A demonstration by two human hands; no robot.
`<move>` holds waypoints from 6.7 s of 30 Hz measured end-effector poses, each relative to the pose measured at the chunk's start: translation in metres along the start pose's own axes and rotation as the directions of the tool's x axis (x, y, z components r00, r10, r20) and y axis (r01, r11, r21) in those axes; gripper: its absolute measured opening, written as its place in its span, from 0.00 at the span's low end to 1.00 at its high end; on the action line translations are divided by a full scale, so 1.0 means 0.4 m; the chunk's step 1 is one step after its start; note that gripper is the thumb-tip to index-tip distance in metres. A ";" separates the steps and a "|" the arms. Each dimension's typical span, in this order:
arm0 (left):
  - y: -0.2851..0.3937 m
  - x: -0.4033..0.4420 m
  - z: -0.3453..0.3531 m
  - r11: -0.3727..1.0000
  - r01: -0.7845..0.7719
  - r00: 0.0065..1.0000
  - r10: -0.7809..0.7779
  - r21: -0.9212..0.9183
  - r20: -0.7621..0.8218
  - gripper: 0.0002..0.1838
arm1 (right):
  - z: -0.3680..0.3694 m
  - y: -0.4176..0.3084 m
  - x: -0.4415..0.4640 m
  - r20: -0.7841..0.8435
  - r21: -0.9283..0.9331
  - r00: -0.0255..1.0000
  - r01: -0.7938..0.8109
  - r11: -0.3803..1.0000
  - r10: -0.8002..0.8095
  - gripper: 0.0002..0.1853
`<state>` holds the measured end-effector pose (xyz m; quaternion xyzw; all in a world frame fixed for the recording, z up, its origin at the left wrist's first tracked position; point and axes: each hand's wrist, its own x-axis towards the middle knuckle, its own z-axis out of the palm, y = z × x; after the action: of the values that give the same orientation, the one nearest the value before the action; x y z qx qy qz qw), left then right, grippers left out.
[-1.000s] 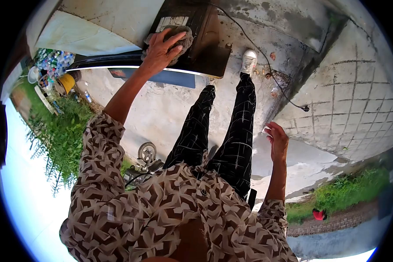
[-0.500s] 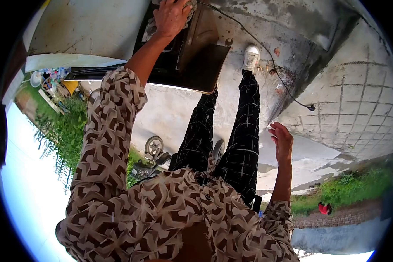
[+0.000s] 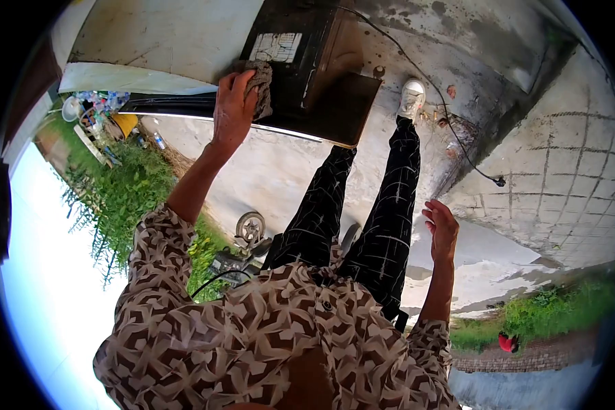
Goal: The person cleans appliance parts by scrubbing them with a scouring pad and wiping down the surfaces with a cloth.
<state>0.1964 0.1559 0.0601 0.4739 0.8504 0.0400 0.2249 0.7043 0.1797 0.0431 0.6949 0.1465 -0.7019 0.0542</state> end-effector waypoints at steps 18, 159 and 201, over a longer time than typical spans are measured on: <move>-0.105 0.442 0.202 0.514 0.118 0.968 0.131 -0.850 0.214 0.14 | -0.118 -0.121 0.039 -0.055 -0.099 0.997 0.042 0.994 -0.047 0.18; -0.358 0.022 0.027 0.064 0.492 0.055 -0.998 -0.868 -0.043 0.16 | 1.010 -0.516 0.297 0.886 -0.337 0.153 0.861 -0.382 -0.437 0.34; -0.334 0.022 0.008 0.123 0.608 0.050 -0.992 -0.784 -0.116 0.19 | 0.867 -0.477 0.096 0.895 -0.304 0.164 0.905 -0.298 -0.414 0.31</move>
<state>0.0886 0.0897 0.0166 -0.2702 0.9169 0.2931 0.0183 0.3171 0.2686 0.0267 0.1003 0.8615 -0.4976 0.0098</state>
